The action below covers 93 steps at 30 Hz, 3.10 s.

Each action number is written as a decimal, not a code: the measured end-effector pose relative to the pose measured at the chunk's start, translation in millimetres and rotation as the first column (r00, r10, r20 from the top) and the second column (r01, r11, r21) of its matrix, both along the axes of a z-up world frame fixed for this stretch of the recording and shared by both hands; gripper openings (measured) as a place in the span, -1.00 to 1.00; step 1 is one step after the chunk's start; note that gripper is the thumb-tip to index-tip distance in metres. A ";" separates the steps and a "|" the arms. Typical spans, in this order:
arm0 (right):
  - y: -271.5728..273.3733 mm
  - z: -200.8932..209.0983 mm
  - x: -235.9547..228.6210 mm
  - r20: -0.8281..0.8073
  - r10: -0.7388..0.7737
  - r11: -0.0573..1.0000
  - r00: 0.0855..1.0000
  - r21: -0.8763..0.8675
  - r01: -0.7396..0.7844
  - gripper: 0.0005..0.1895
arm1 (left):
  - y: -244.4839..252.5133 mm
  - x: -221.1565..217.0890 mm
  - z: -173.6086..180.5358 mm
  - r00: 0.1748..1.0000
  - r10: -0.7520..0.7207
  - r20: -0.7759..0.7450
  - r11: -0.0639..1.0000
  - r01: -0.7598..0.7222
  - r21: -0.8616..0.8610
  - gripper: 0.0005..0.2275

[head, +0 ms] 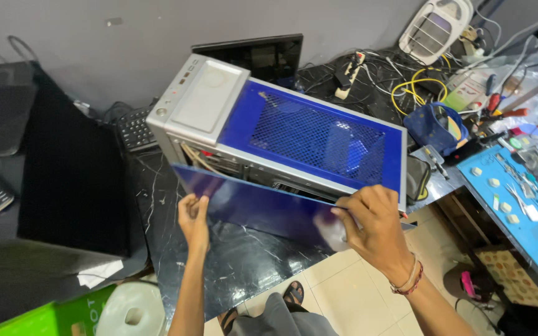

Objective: The person cleans the exterior of a computer case side panel using a cloth and spray bottle. They then place the panel on a workbench, flip it to reveal a blue interior, and attach it to the main computer chassis. Finally, they connect several cables to the back of the assembled computer case.

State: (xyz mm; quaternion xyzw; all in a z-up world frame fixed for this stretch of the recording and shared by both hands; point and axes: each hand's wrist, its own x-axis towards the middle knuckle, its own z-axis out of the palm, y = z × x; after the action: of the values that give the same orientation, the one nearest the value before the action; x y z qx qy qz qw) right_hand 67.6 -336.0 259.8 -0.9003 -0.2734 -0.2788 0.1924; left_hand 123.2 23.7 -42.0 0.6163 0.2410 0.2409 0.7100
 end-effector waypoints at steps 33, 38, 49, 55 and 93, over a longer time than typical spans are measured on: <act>20.1 -15.2 6.6 0.008 -0.082 0.963 0.997 0.258 0.077 -0.93 | -94.3 2.5 1.9 0.972 -0.118 -0.203 0.745 -0.048 -0.666 -0.02; 14.8 -27.3 10.8 0.065 -0.081 0.976 0.995 0.206 0.066 -0.92 | -98.6 6.1 -2.9 0.971 -0.104 -0.217 0.739 -0.071 -0.670 0.01; 11.9 -20.0 20.8 0.293 -0.043 0.991 0.955 -0.110 0.078 -0.68 | -101.2 7.5 5.1 0.968 -0.073 -0.241 0.724 -0.115 -0.681 0.02; 8.0 -17.8 30.7 0.289 -0.036 0.988 0.957 -0.136 0.078 -0.59 | -90.9 12.0 -2.4 0.966 -0.116 -0.230 0.714 -0.079 -0.695 0.07; 16.5 -40.5 45.7 0.405 -0.109 0.986 0.908 -0.073 0.151 -0.76 | -85.7 31.6 24.2 0.951 -0.209 -0.229 0.670 -0.031 -0.742 0.09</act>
State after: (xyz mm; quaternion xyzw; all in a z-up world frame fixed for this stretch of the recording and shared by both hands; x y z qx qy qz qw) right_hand 113.3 -319.6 219.3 -0.8493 -0.2601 -0.4545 0.0669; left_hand 154.8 -62.0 -17.8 0.3171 0.3897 -0.0065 0.8646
